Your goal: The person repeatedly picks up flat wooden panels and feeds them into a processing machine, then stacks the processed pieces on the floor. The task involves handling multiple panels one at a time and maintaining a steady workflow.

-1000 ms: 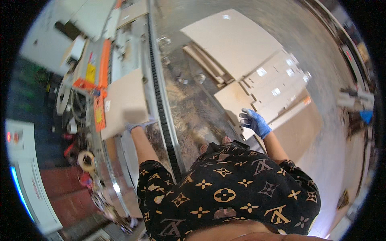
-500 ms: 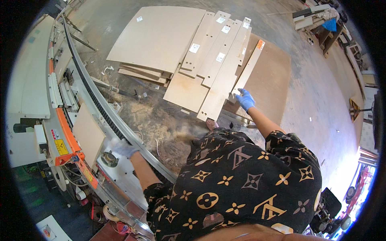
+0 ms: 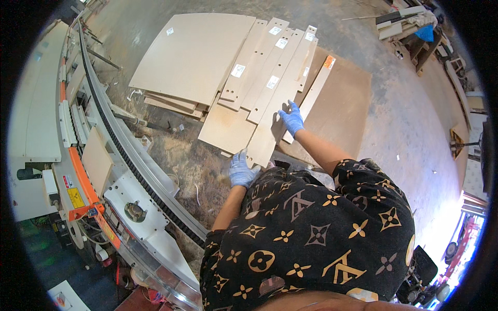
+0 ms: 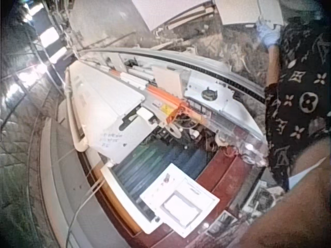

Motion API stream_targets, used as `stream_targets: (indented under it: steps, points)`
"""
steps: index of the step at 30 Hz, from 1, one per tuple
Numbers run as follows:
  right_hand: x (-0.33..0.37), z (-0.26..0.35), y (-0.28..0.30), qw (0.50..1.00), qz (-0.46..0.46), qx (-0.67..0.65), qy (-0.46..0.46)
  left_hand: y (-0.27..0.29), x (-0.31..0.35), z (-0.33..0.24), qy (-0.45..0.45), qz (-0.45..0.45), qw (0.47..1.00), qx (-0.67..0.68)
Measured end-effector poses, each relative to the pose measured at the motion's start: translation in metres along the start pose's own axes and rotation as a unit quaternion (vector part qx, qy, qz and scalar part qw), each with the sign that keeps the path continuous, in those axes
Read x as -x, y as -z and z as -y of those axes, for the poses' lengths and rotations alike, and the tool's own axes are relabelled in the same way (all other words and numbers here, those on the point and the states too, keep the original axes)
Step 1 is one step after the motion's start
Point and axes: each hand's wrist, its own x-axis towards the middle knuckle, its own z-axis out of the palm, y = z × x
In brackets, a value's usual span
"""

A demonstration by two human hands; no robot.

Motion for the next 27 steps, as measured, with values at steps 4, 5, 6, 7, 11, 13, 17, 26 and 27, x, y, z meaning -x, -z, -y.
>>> stream_targets:
  steps: [4, 5, 6, 7, 11, 13, 17, 26, 27]
  points:
    - [0.007, -0.028, 0.016, 0.995, 0.049, 0.068, -0.058, 0.004, -0.011, -0.008, 0.035, -0.026, 0.999, -0.019]
    - [0.0, -0.038, 0.03, 0.986, 0.1, 0.099, -0.09, 0.003, -0.015, -0.018, 0.024, -0.027, 0.999, -0.013]
    - [-0.005, -0.046, 0.042, 0.958, 0.166, 0.231, 0.025, 0.006, -0.019, -0.026, 0.016, -0.026, 0.999, -0.014]
    - [-0.007, -0.052, 0.053, 0.899, 0.214, 0.352, 0.147, 0.011, -0.019, -0.031, 0.007, -0.024, 1.0, -0.004]
    - [-0.034, -0.062, 0.073, 0.735, 0.318, 0.494, 0.34, 0.035, 0.003, -0.022, -0.003, -0.086, 0.987, 0.136]
    - [-0.047, -0.06, 0.071, 0.7, 0.303, 0.512, 0.394, 0.051, 0.033, 0.009, 0.043, -0.136, 0.947, 0.289]
    - [-0.06, -0.055, 0.066, 0.705, 0.318, 0.489, 0.404, 0.102, 0.098, 0.099, 0.078, -0.376, 0.864, 0.325]
    - [-0.078, -0.066, 0.076, 0.679, 0.36, 0.418, 0.485, 0.153, 0.18, 0.175, 0.204, -0.683, 0.456, 0.534]
    - [-0.081, -0.067, 0.075, 0.674, 0.338, 0.397, 0.523, 0.14, 0.179, 0.187, 0.238, -0.657, 0.482, 0.529]
